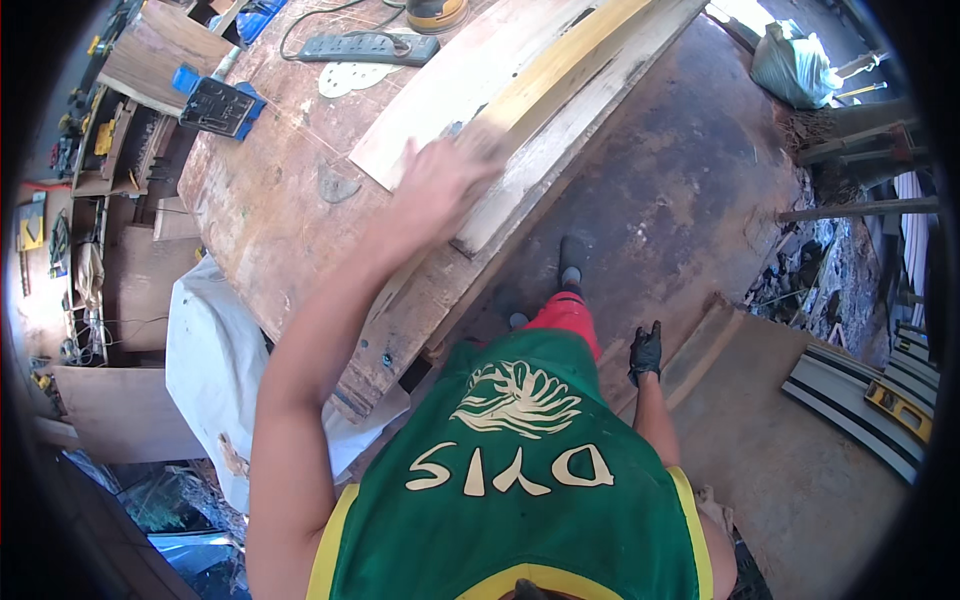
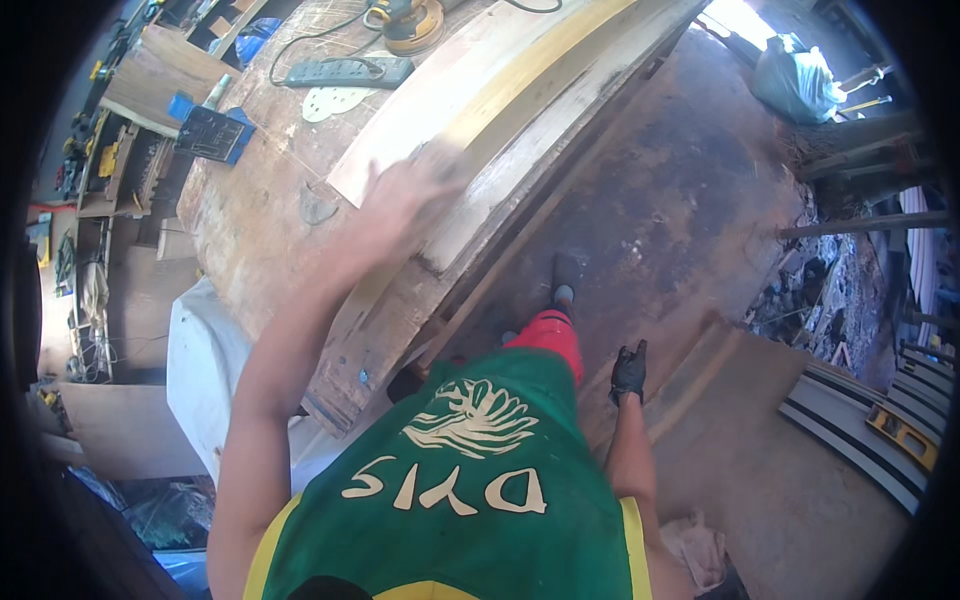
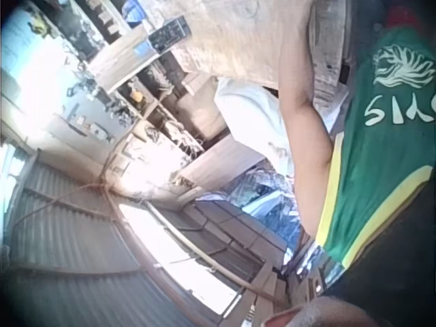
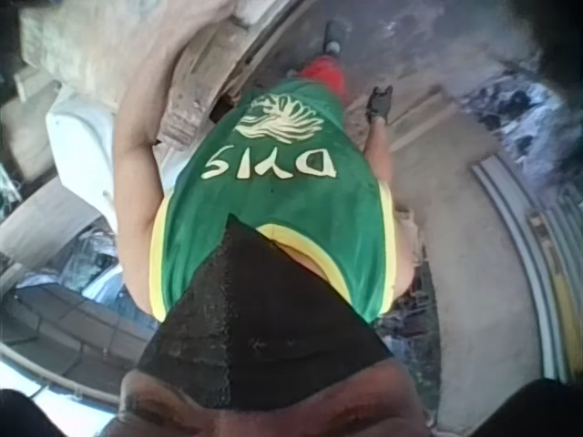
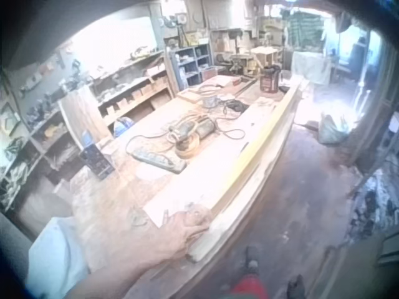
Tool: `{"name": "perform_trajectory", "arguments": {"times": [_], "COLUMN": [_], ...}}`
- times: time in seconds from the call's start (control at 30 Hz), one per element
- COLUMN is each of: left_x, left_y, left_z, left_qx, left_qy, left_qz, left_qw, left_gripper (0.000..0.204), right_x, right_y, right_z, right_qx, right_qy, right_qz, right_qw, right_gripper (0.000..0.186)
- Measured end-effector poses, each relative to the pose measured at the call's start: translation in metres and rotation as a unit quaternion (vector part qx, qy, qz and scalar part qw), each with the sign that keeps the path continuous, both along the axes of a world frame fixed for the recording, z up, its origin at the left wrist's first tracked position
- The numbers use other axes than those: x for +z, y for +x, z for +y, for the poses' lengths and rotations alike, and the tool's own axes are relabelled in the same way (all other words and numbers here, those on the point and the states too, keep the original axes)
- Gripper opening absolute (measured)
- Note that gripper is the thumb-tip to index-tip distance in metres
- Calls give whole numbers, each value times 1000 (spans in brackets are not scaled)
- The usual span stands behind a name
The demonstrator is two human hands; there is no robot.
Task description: Sanding the surface of a wooden plank by hand using a sanding disc and then applying a dark stain to the edges with a brush.
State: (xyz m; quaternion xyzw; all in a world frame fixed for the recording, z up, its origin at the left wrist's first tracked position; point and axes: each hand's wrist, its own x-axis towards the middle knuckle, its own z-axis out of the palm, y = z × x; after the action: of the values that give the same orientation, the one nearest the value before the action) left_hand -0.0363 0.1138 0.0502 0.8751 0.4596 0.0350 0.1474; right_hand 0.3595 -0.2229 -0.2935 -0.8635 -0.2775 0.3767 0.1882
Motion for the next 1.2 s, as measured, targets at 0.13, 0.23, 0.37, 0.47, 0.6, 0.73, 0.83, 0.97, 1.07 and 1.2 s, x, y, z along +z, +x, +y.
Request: {"name": "perform_trajectory", "arguments": {"times": [0.13, 0.23, 0.37, 0.47, 0.6, 0.73, 0.83, 0.97, 1.07, 1.2], "left_x": [35, 36, 32, 26, 6, -1, 7, 22, 29, 45], "left_y": [-95, -141, -136, -84, 10, 62, 30, -77, -149, -219], "left_z": [-131, -174, -163, -107, 8, 67, 31, -83, -166, -231], "left_qx": [110, 124, 123, 56, -10, -41, -25, 24, 71, 162], "left_qy": [-78, -72, -96, -30, -21, -13, -48, -81, -49, -135], "left_qz": [-2, 80, 102, -7, 23, 63, 74, -1, 76, 89], "left_qw": [991, 986, 982, 998, 999, 997, 996, 996, 993, 973], "left_gripper": [33, 35, 35, 31, 34, 37, 37, 35, 45, 48], "right_x": [-24, -36, -34, -21, -15, -47, -71, -74, -63, -50], "right_y": [-6, -16, -27, -24, 3, 33, 35, 1, -33, -53], "right_z": [7, 19, 38, 41, 18, -27, -57, -64, -44, -10], "right_qx": [9, 209, 123, 51, -64, -49, -64, -133, -145, -152], "right_qy": [8, -56, 43, 80, 46, 18, 13, -4, 17, 45], "right_qz": [-6, -125, -32, 42, 97, 24, 57, 155, 157, 206], "right_qw": [1000, 968, 991, 995, 992, 998, 996, 979, 977, 966], "right_gripper": [59, 56, 62, 67, 67, 67, 67, 66, 65, 68]}}
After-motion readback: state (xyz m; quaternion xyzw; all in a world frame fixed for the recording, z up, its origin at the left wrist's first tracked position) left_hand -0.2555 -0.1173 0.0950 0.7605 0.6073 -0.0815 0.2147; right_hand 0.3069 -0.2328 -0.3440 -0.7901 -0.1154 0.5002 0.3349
